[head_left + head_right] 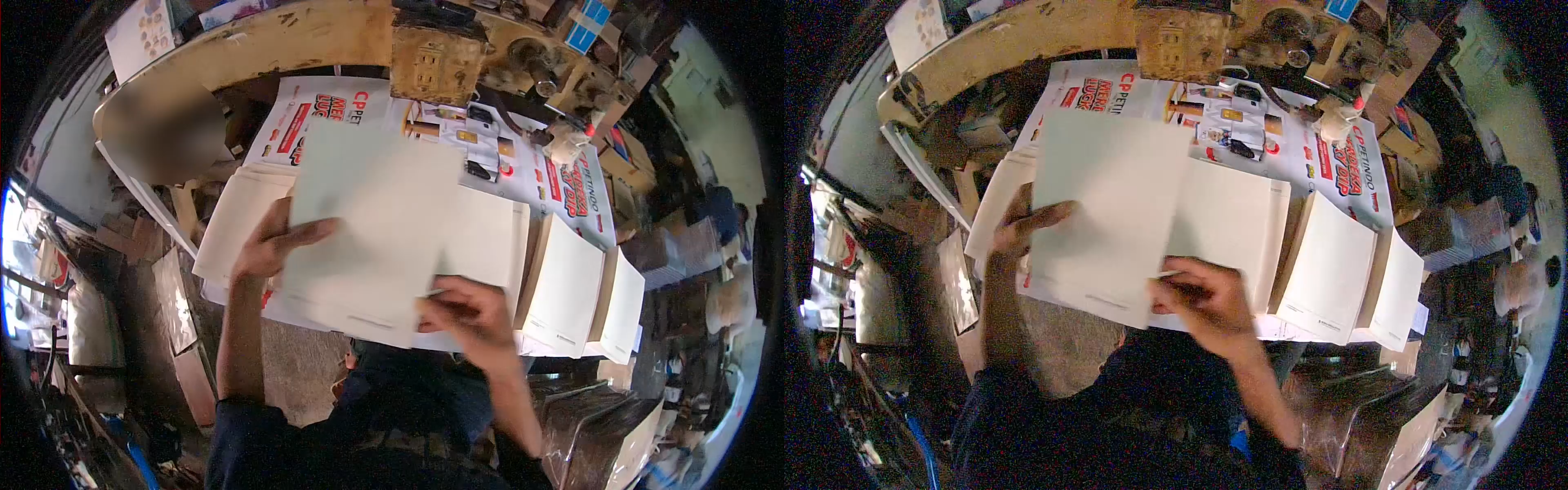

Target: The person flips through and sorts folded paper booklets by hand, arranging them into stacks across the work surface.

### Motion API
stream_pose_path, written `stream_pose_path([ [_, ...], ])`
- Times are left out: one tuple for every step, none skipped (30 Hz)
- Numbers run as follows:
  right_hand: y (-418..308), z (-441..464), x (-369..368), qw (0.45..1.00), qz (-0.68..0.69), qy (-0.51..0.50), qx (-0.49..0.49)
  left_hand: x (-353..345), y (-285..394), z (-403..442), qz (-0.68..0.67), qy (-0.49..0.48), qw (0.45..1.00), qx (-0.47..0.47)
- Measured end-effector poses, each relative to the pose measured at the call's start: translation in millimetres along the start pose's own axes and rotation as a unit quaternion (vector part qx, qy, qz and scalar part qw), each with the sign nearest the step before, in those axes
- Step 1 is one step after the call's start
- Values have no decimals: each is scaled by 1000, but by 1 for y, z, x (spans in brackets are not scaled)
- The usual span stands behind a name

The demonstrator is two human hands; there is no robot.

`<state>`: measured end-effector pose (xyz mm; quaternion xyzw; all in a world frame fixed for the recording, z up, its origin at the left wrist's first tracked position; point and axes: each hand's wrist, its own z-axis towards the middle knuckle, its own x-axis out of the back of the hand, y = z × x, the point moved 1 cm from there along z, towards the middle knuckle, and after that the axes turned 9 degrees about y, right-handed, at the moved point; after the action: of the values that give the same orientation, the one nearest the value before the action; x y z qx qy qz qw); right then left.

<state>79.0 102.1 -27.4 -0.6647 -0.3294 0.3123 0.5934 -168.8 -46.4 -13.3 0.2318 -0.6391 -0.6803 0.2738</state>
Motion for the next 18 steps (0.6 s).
stream_pose_path([
  [9, 6, -17, 1000, 10, 5, -1, 21, -16, 7, -3, -13, 999, 40],
  [16, 12, -28, 1000, 10, 9, -1, 32, -17, 12, 6, -31, 999, 19],
  [21, 20, -37, 999, 42, 1, -4, 37, -19, 18, 7, -35, 999, 20],
  [25, 28, -44, 997, 74, -9, -8, 38, -9, 21, 71, -35, 996, -37],
  [29, 36, -48, 997, 74, -7, -10, 39, -4, 24, 135, -35, 986, -94],
  [33, 46, -49, 1000, -6, 1, -12, 39, -8, 27, 112, -14, 993, -45],
  [40, 55, -50, 996, -85, 11, -16, 36, -21, 31, 110, -21, 993, -43],
  [44, 64, -55, 993, -121, 4, 12, 30, -32, 34, 259, 71, 962, -57],
  [46, 61, -56, 993, -119, 13, 9, 28, -38, 36, 399, 163, 900, -73],
  [45, 56, -57, 977, -201, 30, 69, 36, -40, 36, 351, 47, 932, 83],
  [38, 49, -58, 950, -283, 44, 127, 33, -108, 37, 488, 109, 847, -181],
  [36, 41, -58, 955, -271, 28, 122, 27, -104, 33, 469, 117, 854, -194],
  [25, 36, -59, 954, -271, 31, 121, 19, -92, 32, 450, 124, 859, -210],
  [11, 31, -61, 966, -231, 53, 103, 14, -76, 31, 449, 119, 860, -212],
  [6, 26, -62, 976, -189, 76, 82, 11, -59, 29, 401, 135, 901, -97],
  [11, 25, -63, 976, -188, 83, 77, 8, -53, 27, 347, 150, 926, 21],
  [18, 27, -66, 948, -250, 90, 177, 14, -60, 29, 347, 142, 927, 17],
  [25, 31, -71, 905, -308, 97, 276, 26, -68, 33, 471, 77, 878, 29],
])
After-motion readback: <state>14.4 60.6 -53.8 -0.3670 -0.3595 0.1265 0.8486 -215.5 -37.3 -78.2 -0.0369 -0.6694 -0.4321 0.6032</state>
